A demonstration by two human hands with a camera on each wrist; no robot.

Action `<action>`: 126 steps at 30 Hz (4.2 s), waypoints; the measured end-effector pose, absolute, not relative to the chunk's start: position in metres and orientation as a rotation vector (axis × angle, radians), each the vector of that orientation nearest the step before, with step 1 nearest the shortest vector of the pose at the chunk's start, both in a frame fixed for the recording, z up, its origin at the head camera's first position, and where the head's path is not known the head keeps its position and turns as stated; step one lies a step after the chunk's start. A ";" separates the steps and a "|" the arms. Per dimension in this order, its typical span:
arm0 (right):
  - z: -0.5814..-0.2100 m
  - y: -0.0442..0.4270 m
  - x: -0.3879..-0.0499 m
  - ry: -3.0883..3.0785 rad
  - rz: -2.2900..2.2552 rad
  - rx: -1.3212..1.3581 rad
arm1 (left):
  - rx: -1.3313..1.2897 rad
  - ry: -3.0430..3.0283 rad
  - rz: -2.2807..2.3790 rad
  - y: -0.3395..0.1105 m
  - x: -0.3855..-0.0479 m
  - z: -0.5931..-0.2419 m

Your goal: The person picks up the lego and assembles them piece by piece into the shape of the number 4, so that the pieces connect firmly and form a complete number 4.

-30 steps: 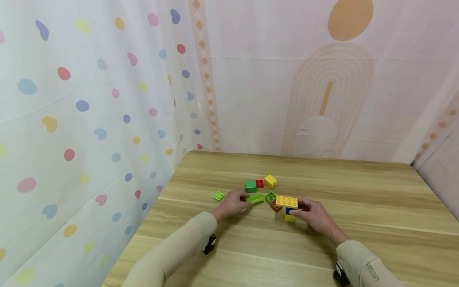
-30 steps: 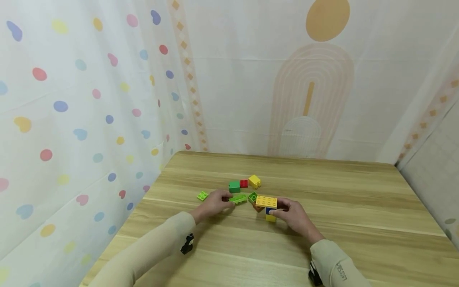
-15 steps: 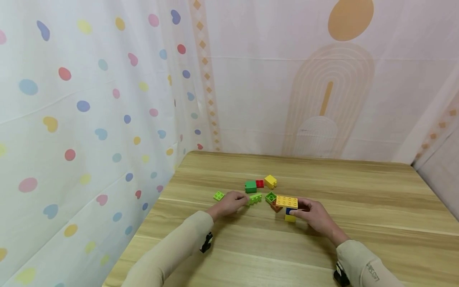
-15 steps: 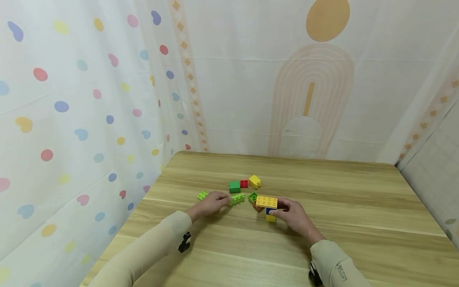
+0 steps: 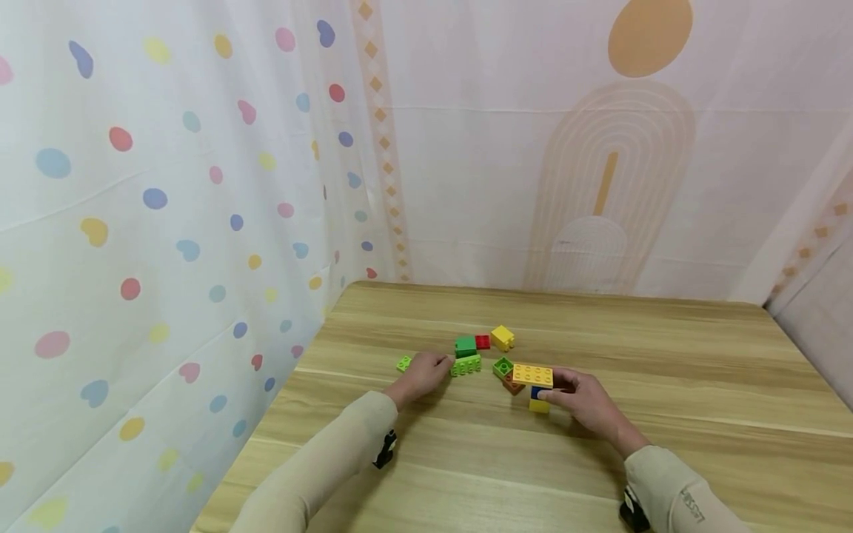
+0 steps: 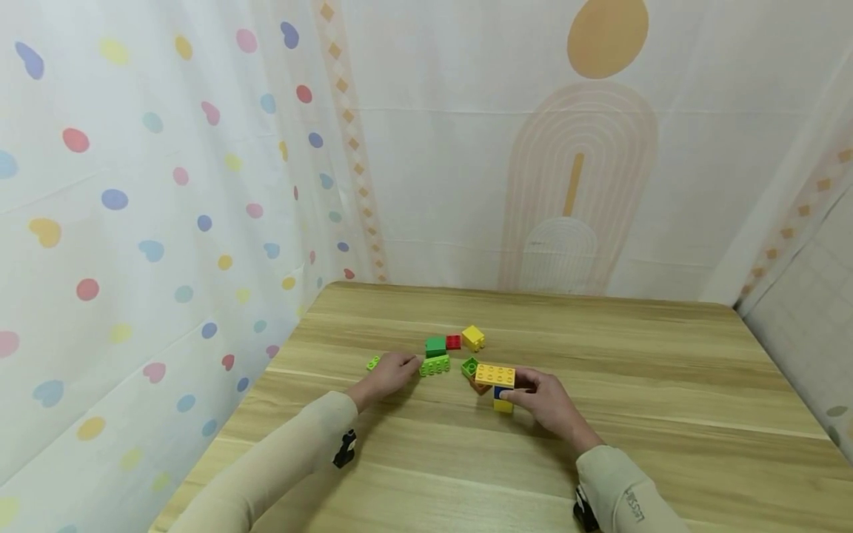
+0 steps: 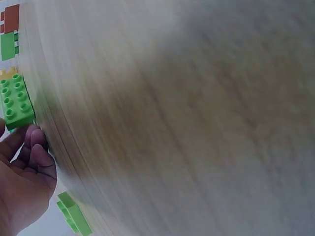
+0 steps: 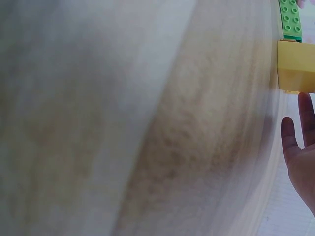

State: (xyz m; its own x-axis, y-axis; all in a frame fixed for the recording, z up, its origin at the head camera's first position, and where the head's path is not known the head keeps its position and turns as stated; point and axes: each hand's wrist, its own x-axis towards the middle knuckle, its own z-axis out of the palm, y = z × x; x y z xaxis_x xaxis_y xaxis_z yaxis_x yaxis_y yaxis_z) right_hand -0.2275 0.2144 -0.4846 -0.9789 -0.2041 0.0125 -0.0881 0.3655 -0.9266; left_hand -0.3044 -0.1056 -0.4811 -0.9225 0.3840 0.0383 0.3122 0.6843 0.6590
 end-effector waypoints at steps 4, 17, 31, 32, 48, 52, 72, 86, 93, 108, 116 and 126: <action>-0.484 0.214 -0.227 2.494 -1.712 -0.288 | 0.589 2.780 1.100 -0.106 -0.305 -0.481; -0.484 0.214 -0.228 2.511 -1.700 -0.276 | 0.602 2.676 1.038 -0.106 -0.303 -0.480; -0.483 0.213 -0.226 2.520 -1.686 -0.267 | 0.683 2.746 0.973 -0.102 -0.306 -0.487; -0.483 0.213 -0.226 2.519 -1.686 -0.258 | 0.689 2.765 0.972 -0.101 -0.306 -0.487; -0.482 0.213 -0.226 2.515 -1.684 -0.229 | 0.736 2.779 1.056 -0.111 -0.301 -0.485; -0.481 0.212 -0.226 2.521 -1.681 -0.242 | 0.748 2.753 1.062 -0.114 -0.300 -0.485; -0.480 0.212 -0.224 2.520 -1.686 -0.242 | 0.846 2.750 0.708 -0.109 -0.302 -0.487; -0.484 0.214 -0.228 2.516 -1.688 -0.246 | 0.799 2.703 0.913 -0.097 -0.300 -0.470; -0.485 0.214 -0.228 2.525 -1.686 -0.242 | 0.848 2.686 1.072 -0.081 -0.298 -0.448; -0.484 0.214 -0.228 2.525 -1.674 -0.258 | 0.976 2.653 1.044 -0.047 -0.294 -0.427; -0.485 0.213 -0.227 2.501 -1.690 -0.248 | 1.011 2.634 1.000 -0.038 -0.294 -0.428; -0.483 0.213 -0.227 2.497 -1.701 -0.232 | 1.014 2.616 1.000 -0.037 -0.292 -0.432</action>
State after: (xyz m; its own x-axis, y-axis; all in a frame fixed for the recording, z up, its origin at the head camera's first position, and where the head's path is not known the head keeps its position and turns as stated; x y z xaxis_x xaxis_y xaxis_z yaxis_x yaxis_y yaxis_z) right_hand -0.2272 0.2127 -0.4829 -0.9821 -0.1880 -0.0053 -0.0638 0.3599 -0.9308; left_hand -0.2916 -0.0368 -0.4317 -0.7564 0.6487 0.0844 0.5397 0.5459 0.6409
